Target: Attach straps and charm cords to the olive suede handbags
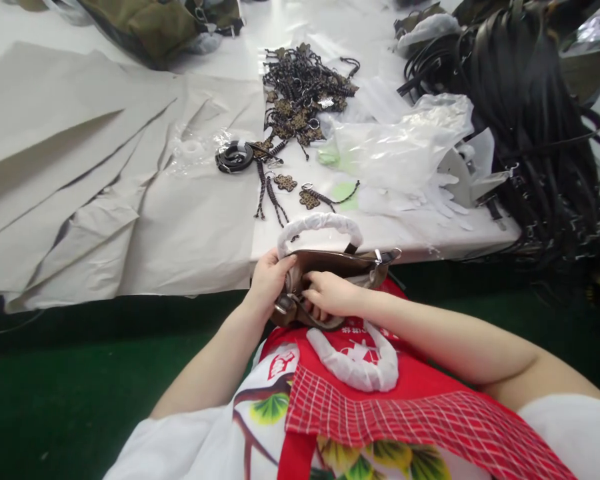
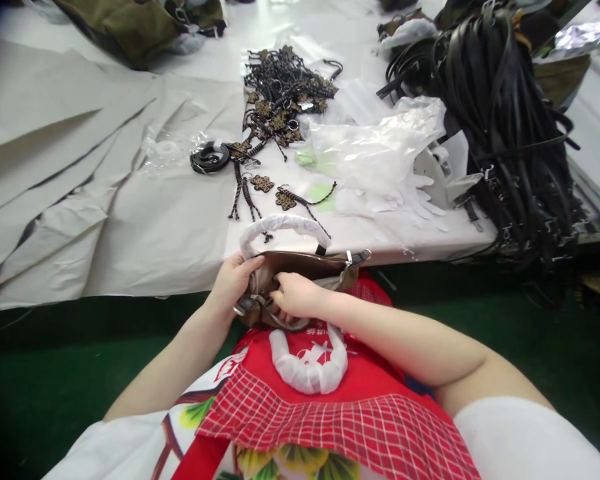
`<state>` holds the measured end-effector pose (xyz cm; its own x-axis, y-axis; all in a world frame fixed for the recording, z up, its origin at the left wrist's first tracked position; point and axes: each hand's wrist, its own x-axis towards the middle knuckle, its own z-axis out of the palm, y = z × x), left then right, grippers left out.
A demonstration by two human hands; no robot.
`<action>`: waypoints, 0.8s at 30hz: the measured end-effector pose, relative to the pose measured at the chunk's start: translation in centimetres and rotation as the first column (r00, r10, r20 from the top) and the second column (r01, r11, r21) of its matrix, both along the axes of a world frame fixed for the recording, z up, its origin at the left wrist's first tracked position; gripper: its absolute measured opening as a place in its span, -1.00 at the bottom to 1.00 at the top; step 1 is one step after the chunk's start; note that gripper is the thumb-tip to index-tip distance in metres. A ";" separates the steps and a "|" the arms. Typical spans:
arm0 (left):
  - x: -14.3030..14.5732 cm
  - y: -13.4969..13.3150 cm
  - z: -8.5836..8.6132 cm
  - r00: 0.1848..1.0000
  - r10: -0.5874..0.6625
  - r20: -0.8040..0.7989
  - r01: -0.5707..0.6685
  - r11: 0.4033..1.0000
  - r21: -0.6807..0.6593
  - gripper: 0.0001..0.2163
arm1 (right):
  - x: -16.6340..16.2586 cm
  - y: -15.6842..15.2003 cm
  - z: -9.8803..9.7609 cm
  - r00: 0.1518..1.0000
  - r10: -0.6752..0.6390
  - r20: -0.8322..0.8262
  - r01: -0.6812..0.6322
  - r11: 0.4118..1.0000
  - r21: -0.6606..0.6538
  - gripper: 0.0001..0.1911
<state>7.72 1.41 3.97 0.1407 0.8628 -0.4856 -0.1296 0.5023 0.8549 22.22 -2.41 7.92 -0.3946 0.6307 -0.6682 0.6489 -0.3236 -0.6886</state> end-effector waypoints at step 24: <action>-1.1 2.0 1.7 0.927 -0.281 -0.249 0.312 0.946 0.093 -0.76 | 2.6 1.7 0.4 0.890 0.133 0.436 -0.393 0.707 0.588 -0.76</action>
